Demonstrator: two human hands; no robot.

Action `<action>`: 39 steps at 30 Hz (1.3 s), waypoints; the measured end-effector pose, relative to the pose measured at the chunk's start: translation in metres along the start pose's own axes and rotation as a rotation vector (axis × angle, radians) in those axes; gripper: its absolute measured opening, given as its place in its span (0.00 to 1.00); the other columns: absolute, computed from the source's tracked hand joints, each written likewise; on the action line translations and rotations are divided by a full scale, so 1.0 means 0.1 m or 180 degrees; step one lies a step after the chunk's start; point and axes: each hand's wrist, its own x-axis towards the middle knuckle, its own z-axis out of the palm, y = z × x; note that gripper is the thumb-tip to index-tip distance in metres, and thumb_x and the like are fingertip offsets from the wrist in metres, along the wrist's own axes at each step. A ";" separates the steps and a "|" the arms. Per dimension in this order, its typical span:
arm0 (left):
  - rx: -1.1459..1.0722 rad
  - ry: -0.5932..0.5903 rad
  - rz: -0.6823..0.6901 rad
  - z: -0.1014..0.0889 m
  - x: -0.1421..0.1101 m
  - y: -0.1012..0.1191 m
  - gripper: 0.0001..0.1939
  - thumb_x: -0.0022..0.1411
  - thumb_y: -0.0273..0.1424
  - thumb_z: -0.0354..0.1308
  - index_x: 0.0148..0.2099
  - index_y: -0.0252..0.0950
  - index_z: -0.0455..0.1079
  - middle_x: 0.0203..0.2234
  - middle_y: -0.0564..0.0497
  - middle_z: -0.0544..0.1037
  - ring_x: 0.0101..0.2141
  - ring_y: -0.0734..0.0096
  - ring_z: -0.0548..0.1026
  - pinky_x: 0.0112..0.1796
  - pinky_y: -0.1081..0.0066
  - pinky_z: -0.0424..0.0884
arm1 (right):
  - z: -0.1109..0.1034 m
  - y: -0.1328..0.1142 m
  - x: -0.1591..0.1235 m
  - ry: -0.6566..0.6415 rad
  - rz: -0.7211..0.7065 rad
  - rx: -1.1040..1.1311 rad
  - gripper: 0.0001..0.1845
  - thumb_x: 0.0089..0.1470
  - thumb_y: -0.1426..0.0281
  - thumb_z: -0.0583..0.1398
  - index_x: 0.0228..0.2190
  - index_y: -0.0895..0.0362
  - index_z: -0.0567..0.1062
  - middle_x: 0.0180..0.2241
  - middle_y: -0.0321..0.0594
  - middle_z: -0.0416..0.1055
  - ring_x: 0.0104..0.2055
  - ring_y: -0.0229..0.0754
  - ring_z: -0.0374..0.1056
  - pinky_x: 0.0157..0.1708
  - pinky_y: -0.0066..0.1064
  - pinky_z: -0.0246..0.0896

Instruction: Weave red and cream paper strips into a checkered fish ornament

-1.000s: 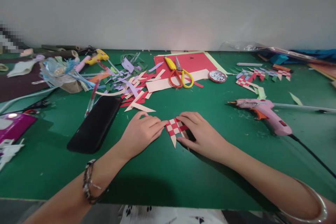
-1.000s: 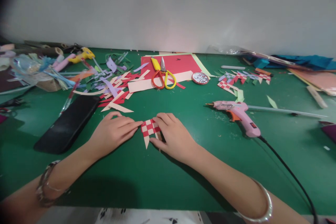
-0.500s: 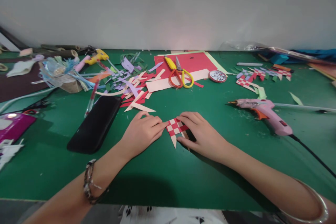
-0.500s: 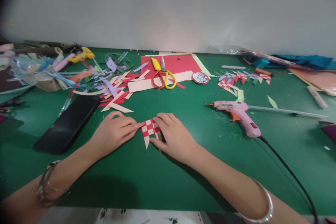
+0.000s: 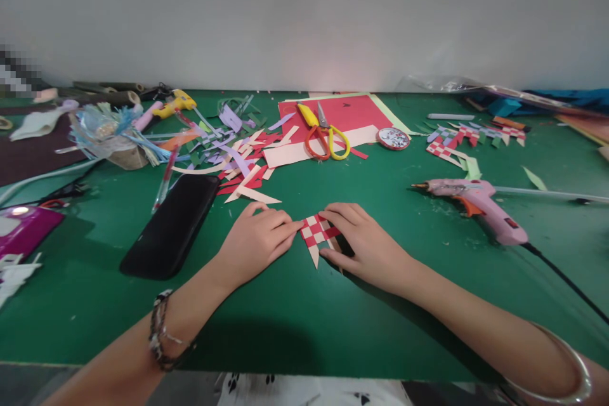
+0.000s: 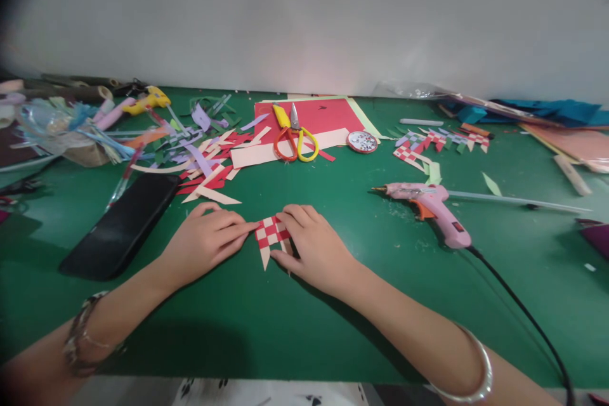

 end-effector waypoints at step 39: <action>-0.0353 -0.0081 -0.0199 0.00 -0.01 -0.02 0.15 0.63 0.29 0.43 0.40 0.36 0.71 0.26 0.54 0.74 0.28 0.74 0.70 0.35 0.68 0.56 | 0.01 0.01 -0.01 0.0030 -0.0003 -0.0013 0.20 0.49 0.66 0.56 0.44 0.62 0.66 0.46 0.48 0.64 0.48 0.48 0.58 0.47 0.42 0.58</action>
